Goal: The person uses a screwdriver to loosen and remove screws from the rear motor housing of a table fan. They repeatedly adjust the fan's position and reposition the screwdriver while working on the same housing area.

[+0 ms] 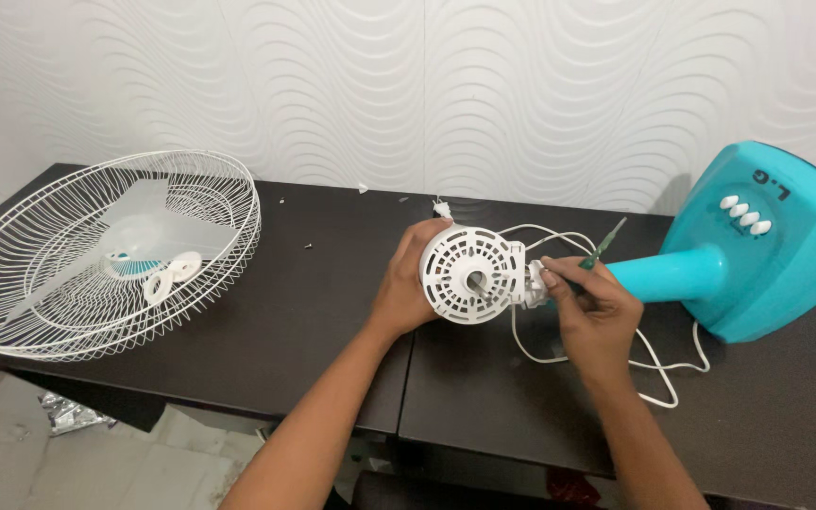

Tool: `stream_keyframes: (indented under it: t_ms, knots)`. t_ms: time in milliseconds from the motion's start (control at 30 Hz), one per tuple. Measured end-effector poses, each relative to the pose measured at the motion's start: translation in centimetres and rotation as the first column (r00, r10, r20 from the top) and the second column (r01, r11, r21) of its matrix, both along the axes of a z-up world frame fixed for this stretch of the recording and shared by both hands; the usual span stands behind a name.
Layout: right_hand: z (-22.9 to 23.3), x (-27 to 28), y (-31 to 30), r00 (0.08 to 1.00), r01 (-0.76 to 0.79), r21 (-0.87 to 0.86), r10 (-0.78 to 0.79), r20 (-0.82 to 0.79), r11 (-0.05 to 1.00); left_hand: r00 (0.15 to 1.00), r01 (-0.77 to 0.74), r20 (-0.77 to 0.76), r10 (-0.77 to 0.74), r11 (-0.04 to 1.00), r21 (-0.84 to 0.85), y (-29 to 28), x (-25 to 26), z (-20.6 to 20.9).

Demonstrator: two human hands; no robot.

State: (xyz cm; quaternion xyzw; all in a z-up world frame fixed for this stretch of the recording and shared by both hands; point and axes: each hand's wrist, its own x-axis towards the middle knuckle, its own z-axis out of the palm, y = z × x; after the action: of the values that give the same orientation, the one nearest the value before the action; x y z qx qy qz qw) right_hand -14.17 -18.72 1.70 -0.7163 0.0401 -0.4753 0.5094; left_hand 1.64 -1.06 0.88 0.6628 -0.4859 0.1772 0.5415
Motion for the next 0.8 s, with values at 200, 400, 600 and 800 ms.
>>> stream_keyframes:
  t_ms: [200, 400, 600, 800]
  knots:
    - [0.1, 0.2, 0.1, 0.994, -0.091, 0.010, 0.090, 0.063, 0.996, 1.000, -0.018, -0.001, 0.018, 0.999, 0.029, -0.1, -0.1, -0.2]
    - [0.4, -0.3, -0.2, 0.993, 0.084, -0.065, -0.078, 0.086, 0.994, 1.000, -0.013, 0.014, 0.013, 1.000, -0.003, -0.2, 0.0, -0.3]
    - [1.3, -0.6, -2.9, 0.912, 0.375, -0.404, -0.411, -0.002, 0.834, 0.999, -0.006, 0.045, 0.006, 1.000, -0.010, 0.4, 0.3, 0.1]
    - [4.9, 1.5, -8.2, 0.937, 0.040, -0.603, -0.239, -0.253, 0.796, 0.975, -0.019, 0.222, 0.003, 0.997, 0.073, 2.9, 3.5, 4.8]
